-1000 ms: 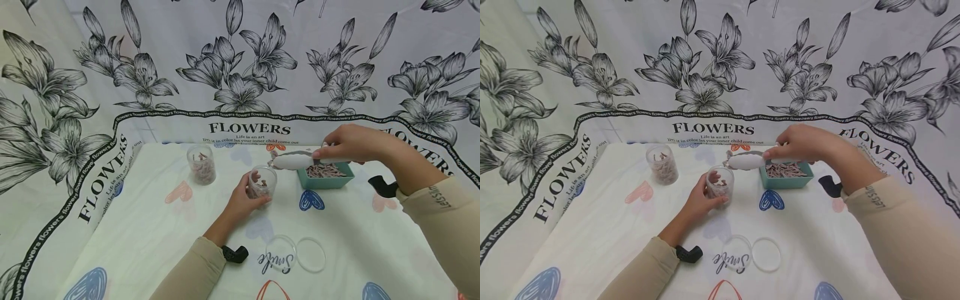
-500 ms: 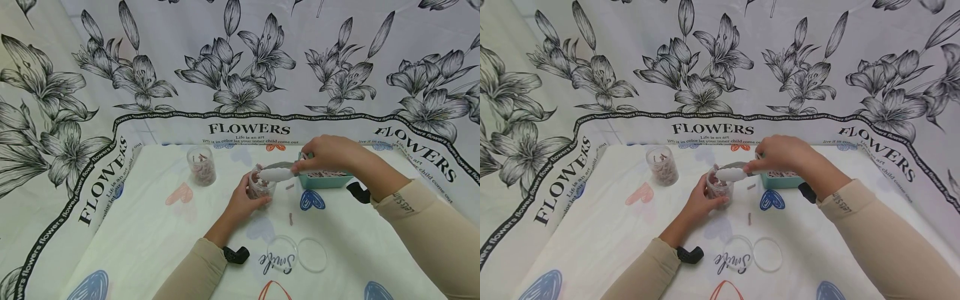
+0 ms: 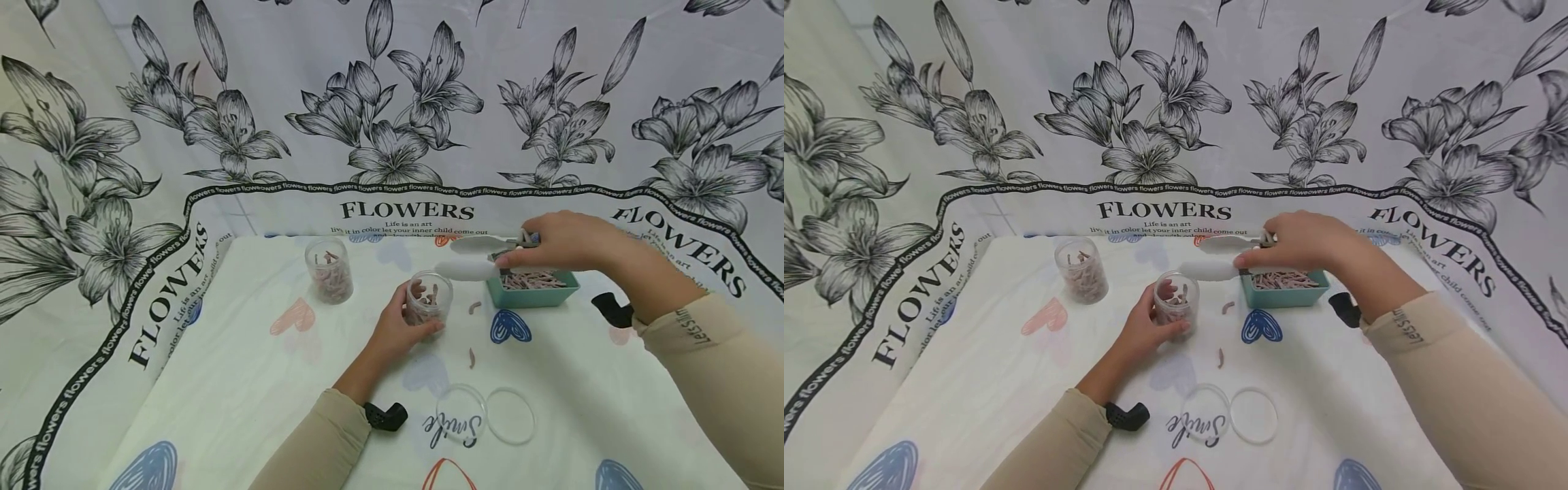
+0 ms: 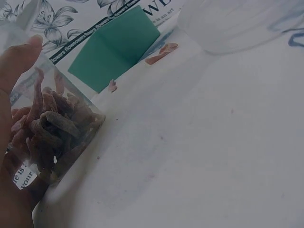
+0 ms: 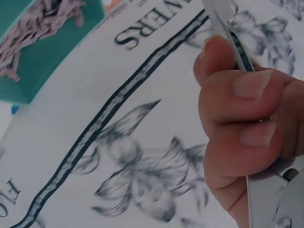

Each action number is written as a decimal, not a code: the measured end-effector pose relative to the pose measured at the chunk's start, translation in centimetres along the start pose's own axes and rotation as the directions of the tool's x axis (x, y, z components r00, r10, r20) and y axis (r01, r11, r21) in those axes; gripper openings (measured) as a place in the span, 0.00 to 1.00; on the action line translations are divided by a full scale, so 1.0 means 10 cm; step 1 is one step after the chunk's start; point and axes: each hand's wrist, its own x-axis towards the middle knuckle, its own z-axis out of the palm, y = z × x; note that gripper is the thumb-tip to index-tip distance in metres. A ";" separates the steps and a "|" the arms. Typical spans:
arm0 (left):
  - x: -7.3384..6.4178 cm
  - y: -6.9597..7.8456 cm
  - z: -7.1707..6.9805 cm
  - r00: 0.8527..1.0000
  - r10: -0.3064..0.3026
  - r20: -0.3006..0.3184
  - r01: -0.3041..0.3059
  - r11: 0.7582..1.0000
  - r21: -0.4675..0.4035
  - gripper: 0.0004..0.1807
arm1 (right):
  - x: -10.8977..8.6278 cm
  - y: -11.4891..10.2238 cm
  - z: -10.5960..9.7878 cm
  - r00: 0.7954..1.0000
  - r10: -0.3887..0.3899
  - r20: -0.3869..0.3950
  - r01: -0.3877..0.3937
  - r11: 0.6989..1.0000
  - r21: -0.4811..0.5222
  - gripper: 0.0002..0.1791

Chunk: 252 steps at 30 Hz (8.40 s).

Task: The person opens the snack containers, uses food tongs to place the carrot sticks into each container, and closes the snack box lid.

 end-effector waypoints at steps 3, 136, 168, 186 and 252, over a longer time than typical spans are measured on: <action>0.00 0.00 0.00 1.000 0.000 -0.001 0.000 1.000 0.004 0.50 | 0.01 0.26 0.01 0.998 0.053 0.043 -0.055 0.998 0.041 0.52; -0.02 0.03 -0.04 1.000 0.000 -0.011 0.001 0.999 0.038 0.48 | 0.43 0.56 0.33 0.906 0.388 0.170 -0.347 0.910 -0.227 0.58; -0.01 0.03 0.00 1.000 0.006 -0.006 -0.006 1.000 0.031 0.48 | -0.03 1.16 0.01 0.980 0.164 0.113 -0.162 0.987 -0.024 0.44; 0.00 0.01 -0.02 1.000 -0.006 -0.001 0.006 1.000 0.020 0.49 | -0.16 0.28 -0.36 0.998 0.018 -0.060 -0.024 0.994 -0.103 0.41; 0.00 0.00 0.03 1.000 0.015 -0.015 -0.015 1.000 0.025 0.48 | -0.95 1.29 1.73 0.998 0.062 -0.012 -0.050 0.891 0.451 0.42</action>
